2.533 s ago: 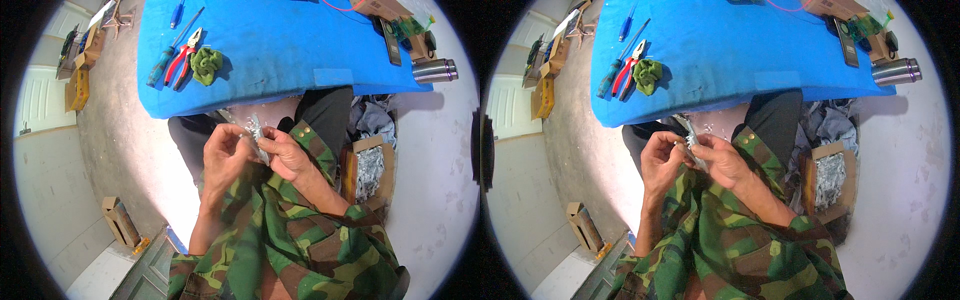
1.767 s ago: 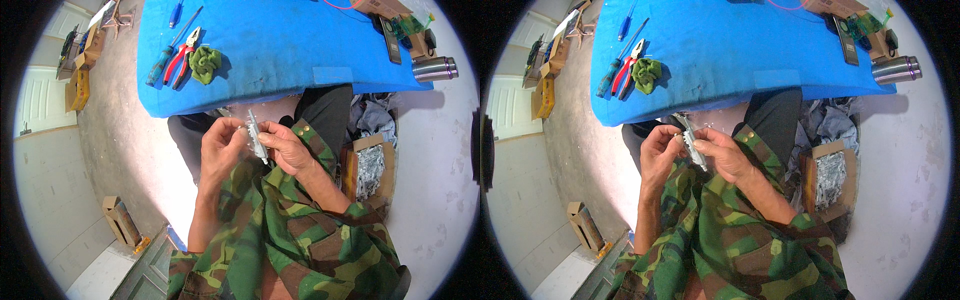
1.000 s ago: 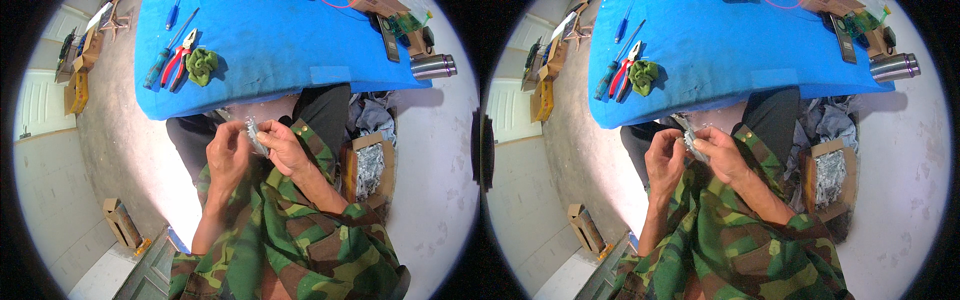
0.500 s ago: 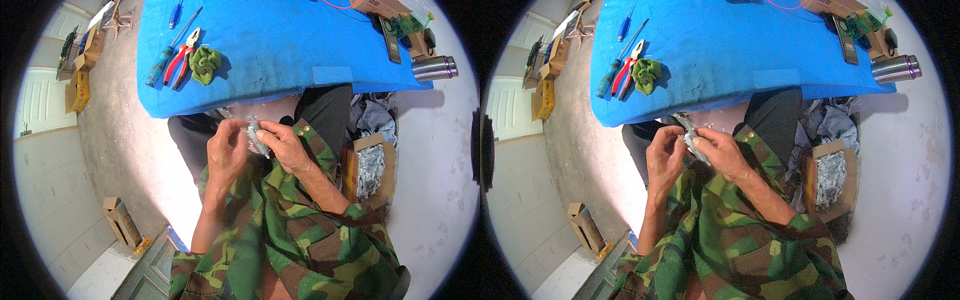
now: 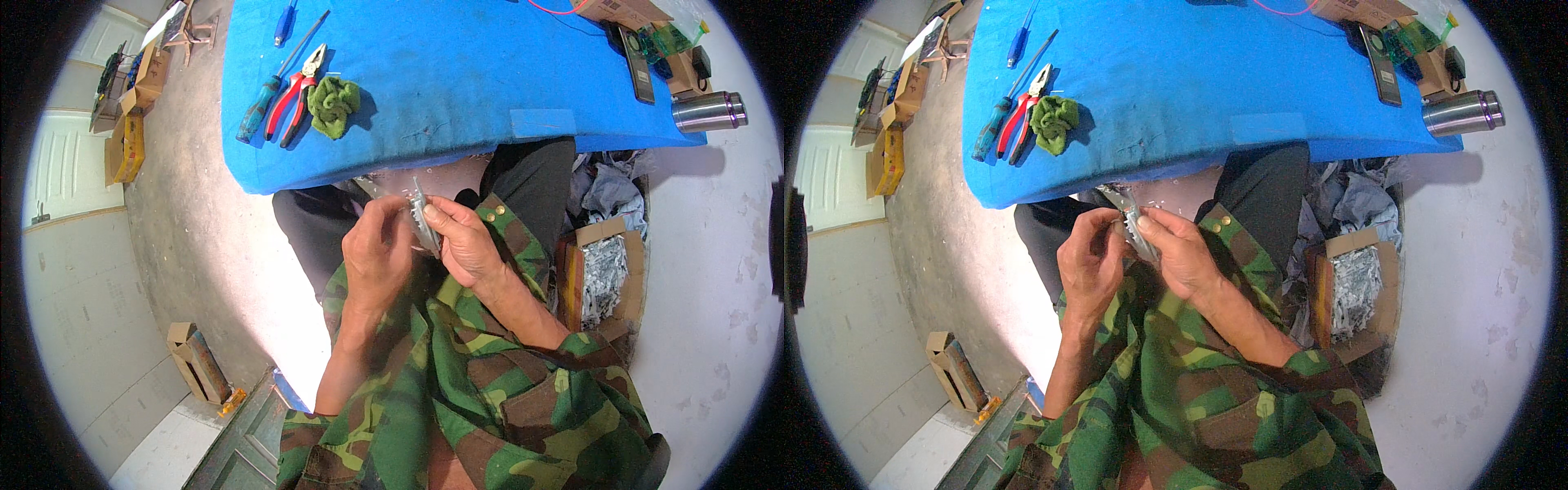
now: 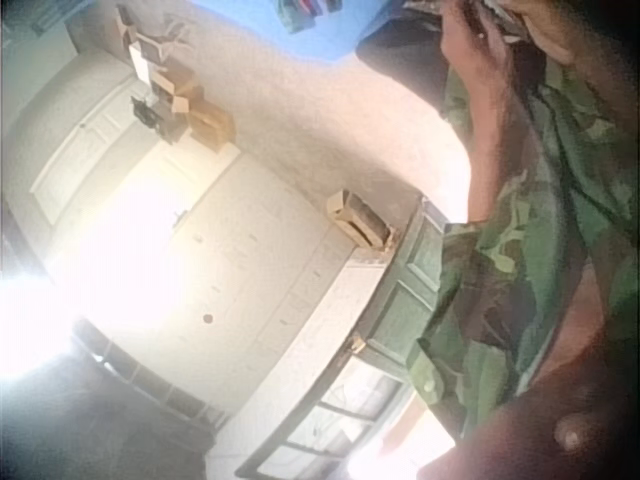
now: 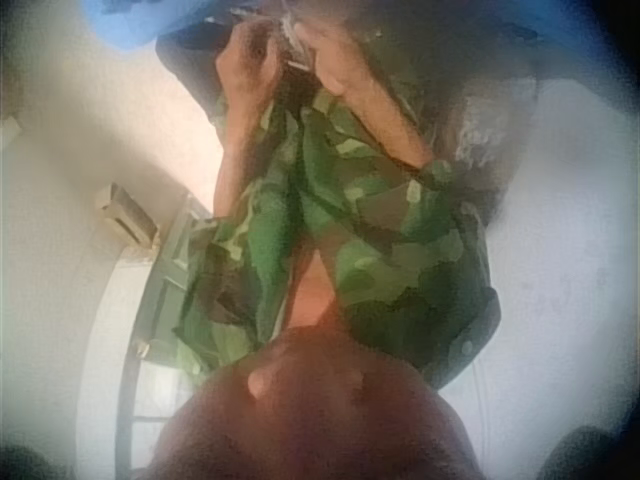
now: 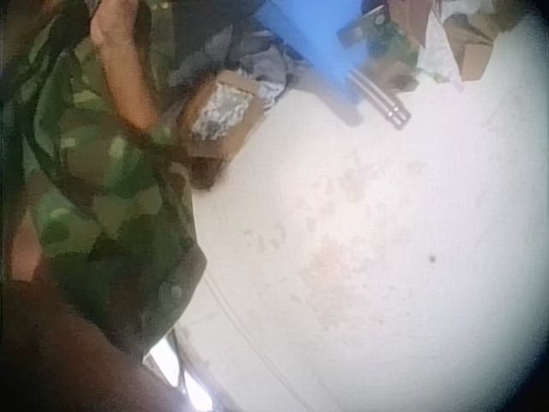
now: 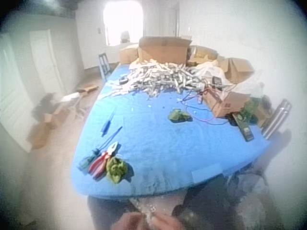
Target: The person holds a metal component and attaches a small white plastic piece to it by hand, then uses a screwdriver to tighten a screw and pliers to crimp a section of the component.
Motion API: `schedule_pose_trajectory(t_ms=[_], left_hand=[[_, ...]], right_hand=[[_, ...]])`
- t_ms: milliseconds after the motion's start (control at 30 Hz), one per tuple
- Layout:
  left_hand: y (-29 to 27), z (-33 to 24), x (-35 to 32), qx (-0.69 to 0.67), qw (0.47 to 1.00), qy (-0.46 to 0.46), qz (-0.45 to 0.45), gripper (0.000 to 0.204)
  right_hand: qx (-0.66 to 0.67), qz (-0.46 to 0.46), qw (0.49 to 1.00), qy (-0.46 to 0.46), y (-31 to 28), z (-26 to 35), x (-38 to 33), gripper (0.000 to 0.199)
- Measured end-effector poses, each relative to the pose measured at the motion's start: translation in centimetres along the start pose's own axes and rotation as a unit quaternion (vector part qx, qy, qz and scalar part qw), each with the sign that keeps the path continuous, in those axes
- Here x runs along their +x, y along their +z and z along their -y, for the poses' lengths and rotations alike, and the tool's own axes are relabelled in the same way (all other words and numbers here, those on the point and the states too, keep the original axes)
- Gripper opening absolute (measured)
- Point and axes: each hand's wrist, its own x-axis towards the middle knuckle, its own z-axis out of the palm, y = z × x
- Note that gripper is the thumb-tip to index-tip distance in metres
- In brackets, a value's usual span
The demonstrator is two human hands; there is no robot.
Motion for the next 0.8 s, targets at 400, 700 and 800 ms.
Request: schedule_pose_trajectory(t_ms=[400, 700, 800], left_hand=[[-1.1, -0.3, 0.3, -0.072, 0.995, -0.056, 0.036, 0.011], [-1.4, 1.2, -0.9, -0.172, 0.977, -0.101, 0.074, 0.015], [-1.6, 1.4, -1.0, -0.188, 0.973, -0.114, 0.074, 0.017]], right_hand=[[-0.18, 0.01, 0.978, -0.105, 0.0, -0.3, -0.1, 0.031], [-0.035, -0.011, 0.997, -0.062, -1.7, 2.1, 0.9, 0.031], [0.003, -0.028, 0.998, -0.051, -1.4, 2.3, 0.9, 0.033]])
